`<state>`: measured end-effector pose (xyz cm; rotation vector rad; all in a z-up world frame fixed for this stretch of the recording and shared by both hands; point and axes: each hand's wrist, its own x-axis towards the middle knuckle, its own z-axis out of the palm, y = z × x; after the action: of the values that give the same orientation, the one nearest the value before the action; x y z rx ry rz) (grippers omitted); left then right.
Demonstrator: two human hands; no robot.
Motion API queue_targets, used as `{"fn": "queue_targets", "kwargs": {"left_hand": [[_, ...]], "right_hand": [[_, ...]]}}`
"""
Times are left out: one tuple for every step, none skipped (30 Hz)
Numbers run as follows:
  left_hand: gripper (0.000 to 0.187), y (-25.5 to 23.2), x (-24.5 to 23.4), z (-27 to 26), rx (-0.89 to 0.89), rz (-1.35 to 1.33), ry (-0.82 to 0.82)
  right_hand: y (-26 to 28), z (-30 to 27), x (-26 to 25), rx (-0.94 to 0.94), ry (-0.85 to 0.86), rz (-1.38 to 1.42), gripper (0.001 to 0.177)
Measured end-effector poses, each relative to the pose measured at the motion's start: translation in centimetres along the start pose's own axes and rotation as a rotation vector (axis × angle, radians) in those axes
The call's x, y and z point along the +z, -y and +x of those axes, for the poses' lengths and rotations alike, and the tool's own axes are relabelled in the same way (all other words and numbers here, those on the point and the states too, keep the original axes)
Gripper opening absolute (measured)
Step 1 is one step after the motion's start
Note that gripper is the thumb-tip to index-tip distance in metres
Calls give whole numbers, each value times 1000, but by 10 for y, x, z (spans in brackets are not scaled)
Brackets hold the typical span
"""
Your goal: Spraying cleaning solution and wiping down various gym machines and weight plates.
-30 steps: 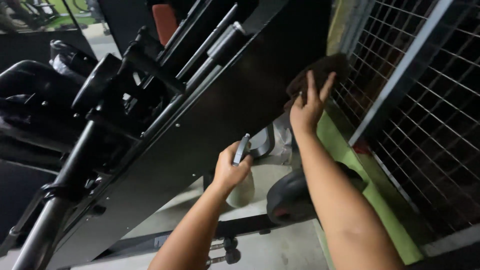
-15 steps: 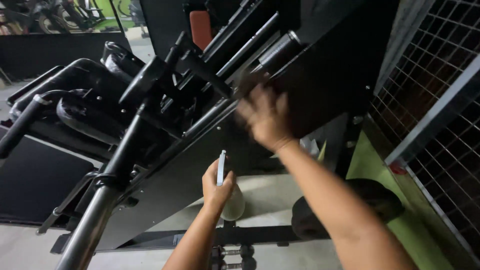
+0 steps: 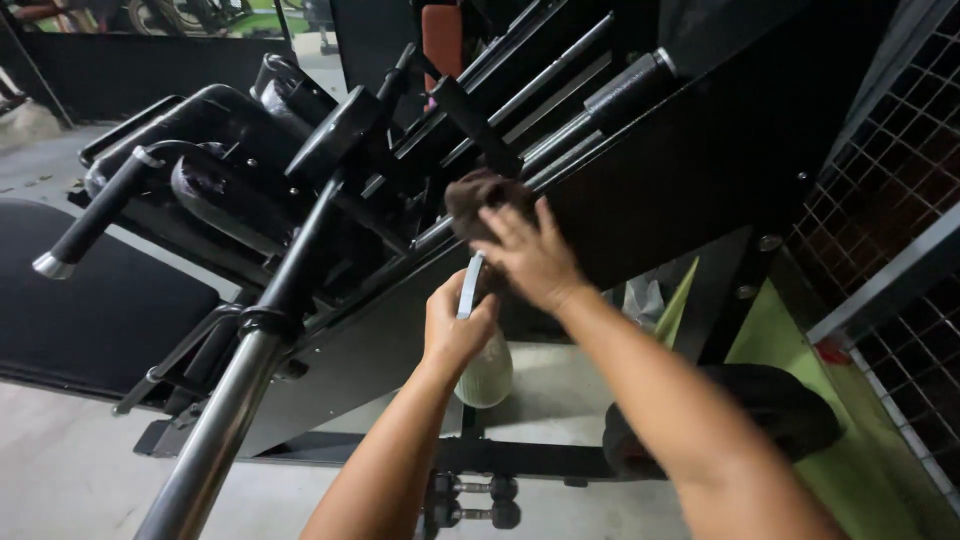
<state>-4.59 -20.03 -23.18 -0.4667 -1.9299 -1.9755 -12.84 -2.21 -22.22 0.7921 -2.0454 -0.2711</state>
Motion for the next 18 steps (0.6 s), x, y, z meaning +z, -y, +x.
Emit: {"fn": "queue_targets", "kwargs": {"left_hand": [[30, -2, -2, 0, -3, 3, -2], [32, -4, -3, 0, -31, 18, -4], [34, -6, -3, 2, -54, 29, -9], [34, -7, -5, 5, -52, 28, -14], [30, -7, -7, 5, -128, -67, 8], [27, -6, -9, 5, -203, -162, 30], [27, -2, -10, 3, -208, -160, 22], [26, 2, -10, 2, -166, -68, 4], [26, 5, -11, 3, -120, 24, -11], [26, 5, -10, 1, -120, 26, -17], [30, 4, -8, 1, 25, 83, -36], [36, 3, -6, 2, 172, 140, -52], [36, -7, -1, 3, 179, 143, -44], [32, -18, 4, 4, 136, 105, 0], [29, -28, 8, 1, 88, 71, 48], [29, -36, 14, 8, 90, 76, 59], [26, -44, 20, 11, 111, 80, 57], [23, -52, 26, 14, 133, 83, 55]], "right_hand": [[-14, 7, -22, 0, 0, 4, 38], [-27, 15, -44, 90, -9, 36, 37], [-44, 24, -67, 175, -21, 63, 35], [-60, 23, -77, 170, -23, 63, 35], [-74, 20, -86, 253, -108, 13, 38], [-89, 18, -95, 337, -193, -38, 40], [-84, 17, -94, 332, -190, -30, 40], [-79, 16, -93, 391, -263, -5, 48], [-76, 17, -92, 452, -340, 18, 56], [-56, 18, -78, 449, -342, 23, 56], [-38, 18, -66, 386, -259, 13, 54], [-20, 19, -53, 324, -176, 3, 51], [-10, 12, -37, 331, -182, -2, 51], [0, 5, -21, 235, -91, 45, 46], [12, -5, -5, 142, 3, 95, 41], [6, 0, -17, 154, 0, 94, 41], [3, 3, -30, 117, 41, 11, 38], [-1, 6, -43, 80, 82, -70, 36]]}}
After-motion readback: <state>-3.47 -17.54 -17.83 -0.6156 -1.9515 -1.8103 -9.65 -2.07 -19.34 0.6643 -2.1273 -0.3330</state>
